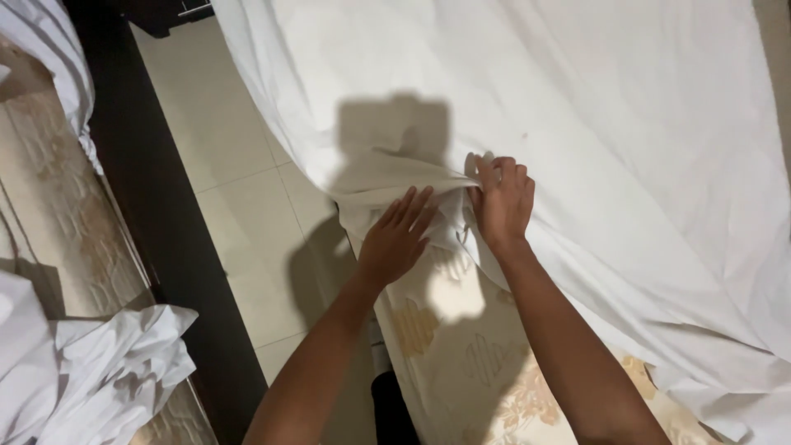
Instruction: The person spreads a white fitted sheet over a mattress, smoothing it out and tucking the edges under the mattress by hand. They move around the bed to adjust the sheet on all sides.
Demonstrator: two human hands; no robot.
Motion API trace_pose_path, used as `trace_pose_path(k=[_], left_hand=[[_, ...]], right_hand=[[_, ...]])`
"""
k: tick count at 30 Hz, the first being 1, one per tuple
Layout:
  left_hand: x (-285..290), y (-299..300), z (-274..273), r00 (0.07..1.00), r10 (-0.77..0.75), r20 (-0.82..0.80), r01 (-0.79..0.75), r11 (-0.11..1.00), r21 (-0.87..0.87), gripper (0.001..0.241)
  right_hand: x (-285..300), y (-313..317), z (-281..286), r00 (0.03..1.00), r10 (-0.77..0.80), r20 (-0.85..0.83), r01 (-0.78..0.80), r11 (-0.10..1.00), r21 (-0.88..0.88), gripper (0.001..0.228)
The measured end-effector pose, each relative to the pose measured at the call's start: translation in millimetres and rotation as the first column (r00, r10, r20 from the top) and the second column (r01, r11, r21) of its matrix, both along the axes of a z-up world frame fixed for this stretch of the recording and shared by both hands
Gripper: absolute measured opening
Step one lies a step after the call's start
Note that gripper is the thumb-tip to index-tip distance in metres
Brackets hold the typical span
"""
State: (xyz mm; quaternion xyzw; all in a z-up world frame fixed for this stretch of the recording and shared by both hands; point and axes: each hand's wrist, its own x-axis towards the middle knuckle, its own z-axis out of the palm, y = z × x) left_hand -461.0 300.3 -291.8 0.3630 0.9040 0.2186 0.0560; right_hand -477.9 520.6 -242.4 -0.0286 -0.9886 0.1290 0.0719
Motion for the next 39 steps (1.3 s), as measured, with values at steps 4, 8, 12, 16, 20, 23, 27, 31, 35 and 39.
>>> trace_pose_path(k=[4, 8, 12, 16, 20, 23, 27, 31, 35, 39], left_hand=[[-11, 22, -29, 0.993, 0.085, 0.080, -0.082, 0.996, -0.046, 0.083], [-17, 34, -64, 0.991, 0.131, 0.028, -0.125, 0.980, -0.156, 0.081], [-22, 35, -88, 0.990, 0.137, 0.032, -0.130, 0.975, -0.179, 0.083], [-28, 32, -47, 0.984, 0.126, 0.122, -0.107, 0.982, -0.156, 0.094], [-16, 25, -12, 0.964, 0.088, 0.250, -0.007, 0.952, -0.305, 0.099], [-9, 20, -51, 0.990, 0.087, 0.112, -0.065, 0.981, -0.183, 0.090], [-1, 18, -88, 0.978, 0.069, -0.195, -0.108, 0.975, -0.195, 0.069], [18, 11, -91, 0.997, 0.061, -0.047, -0.062, 0.998, -0.027, 0.061], [29, -5, -73, 1.000, -0.026, -0.003, 0.026, 0.998, 0.060, 0.053], [54, -26, -68, 0.995, -0.094, 0.033, 0.087, 0.980, 0.180, 0.044]], right_hand=[[-1, -3, 1, 0.997, -0.073, 0.008, 0.073, 0.997, -0.022, 0.057], [28, -5, -19, 0.999, -0.042, 0.016, 0.041, 0.997, 0.064, 0.056], [69, -14, -31, 0.978, 0.110, 0.180, -0.128, 0.988, 0.092, 0.058], [74, -6, -53, 0.958, 0.090, 0.271, -0.105, 0.994, 0.040, 0.083], [69, 6, -66, 0.862, 0.145, 0.486, -0.098, 0.988, -0.121, 0.105], [63, 9, -71, 0.834, 0.156, 0.529, -0.104, 0.987, -0.126, 0.112], [70, 8, -82, 0.846, 0.174, 0.503, -0.165, 0.984, -0.063, 0.111], [81, -6, -69, 0.878, 0.143, 0.457, -0.131, 0.990, -0.058, 0.103], [100, -13, -69, 0.911, 0.109, 0.398, -0.111, 0.994, -0.017, 0.090], [129, -24, -65, 0.924, 0.166, 0.343, -0.179, 0.984, 0.006, 0.078]])
